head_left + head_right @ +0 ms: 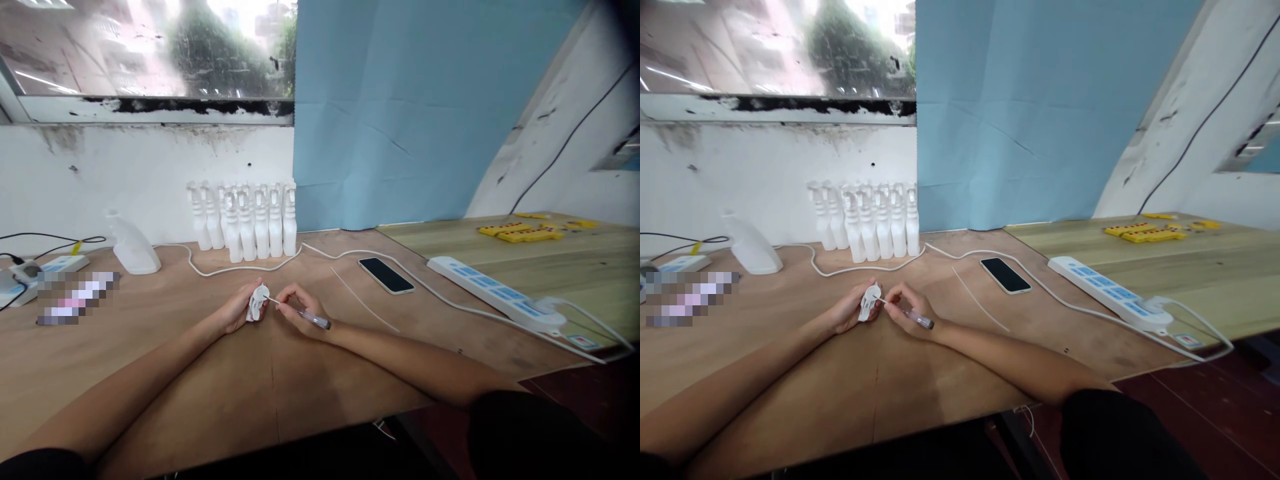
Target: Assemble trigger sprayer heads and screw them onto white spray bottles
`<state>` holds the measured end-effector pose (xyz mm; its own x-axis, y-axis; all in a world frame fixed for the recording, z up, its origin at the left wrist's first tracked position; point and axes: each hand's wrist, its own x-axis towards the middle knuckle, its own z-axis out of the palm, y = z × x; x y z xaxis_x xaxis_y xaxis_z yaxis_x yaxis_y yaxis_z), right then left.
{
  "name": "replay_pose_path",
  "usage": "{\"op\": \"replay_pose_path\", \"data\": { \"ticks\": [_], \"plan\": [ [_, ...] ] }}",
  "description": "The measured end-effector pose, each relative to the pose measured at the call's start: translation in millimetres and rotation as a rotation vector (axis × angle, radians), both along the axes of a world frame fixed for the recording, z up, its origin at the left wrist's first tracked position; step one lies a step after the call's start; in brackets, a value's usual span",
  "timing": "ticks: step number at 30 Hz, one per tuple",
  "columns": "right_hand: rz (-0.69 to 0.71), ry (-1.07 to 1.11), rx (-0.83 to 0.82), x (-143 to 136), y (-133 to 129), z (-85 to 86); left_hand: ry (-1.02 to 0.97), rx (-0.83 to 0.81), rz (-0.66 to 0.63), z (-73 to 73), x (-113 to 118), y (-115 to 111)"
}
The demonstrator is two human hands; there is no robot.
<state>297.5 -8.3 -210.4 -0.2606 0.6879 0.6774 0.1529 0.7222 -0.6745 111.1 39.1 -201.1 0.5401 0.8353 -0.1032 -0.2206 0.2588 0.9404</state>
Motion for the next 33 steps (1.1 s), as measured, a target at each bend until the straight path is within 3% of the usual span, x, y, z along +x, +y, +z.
{"op": "replay_pose_path", "data": {
  "ticks": [3, 7, 15, 18, 24, 28, 33],
  "plan": [
    [0.045, -0.059, 0.001, -0.5, 1.5, 5.1, 0.019, 0.036, 0.005, 0.3, 1.1, -1.9],
    [0.043, -0.073, 0.175, 0.9, 5.1, 10.3, 0.043, 0.075, 0.016, 0.0, 2.1, -3.7],
    [0.12, -0.162, 0.292, 0.4, 5.4, 8.3, 0.052, 0.138, 0.033, -0.8, 3.4, -3.9],
    [0.079, -0.145, 0.224, 11.3, 10.7, 10.4, 0.05, 0.178, 0.042, -1.7, 4.8, -4.4],
    [-0.232, -0.109, -0.119, 68.7, 41.0, 8.7, 0.104, 0.297, 0.166, -1.9, 1.5, 1.1],
    [-0.27, -0.084, -0.181, 92.0, 52.1, 10.2, 0.228, 0.384, 0.273, 0.6, -0.1, 3.6],
    [-0.332, 0.005, -0.206, 96.3, 49.3, 28.8, 0.352, 0.482, 0.314, -5.1, 1.4, 3.1]
  ]
}}
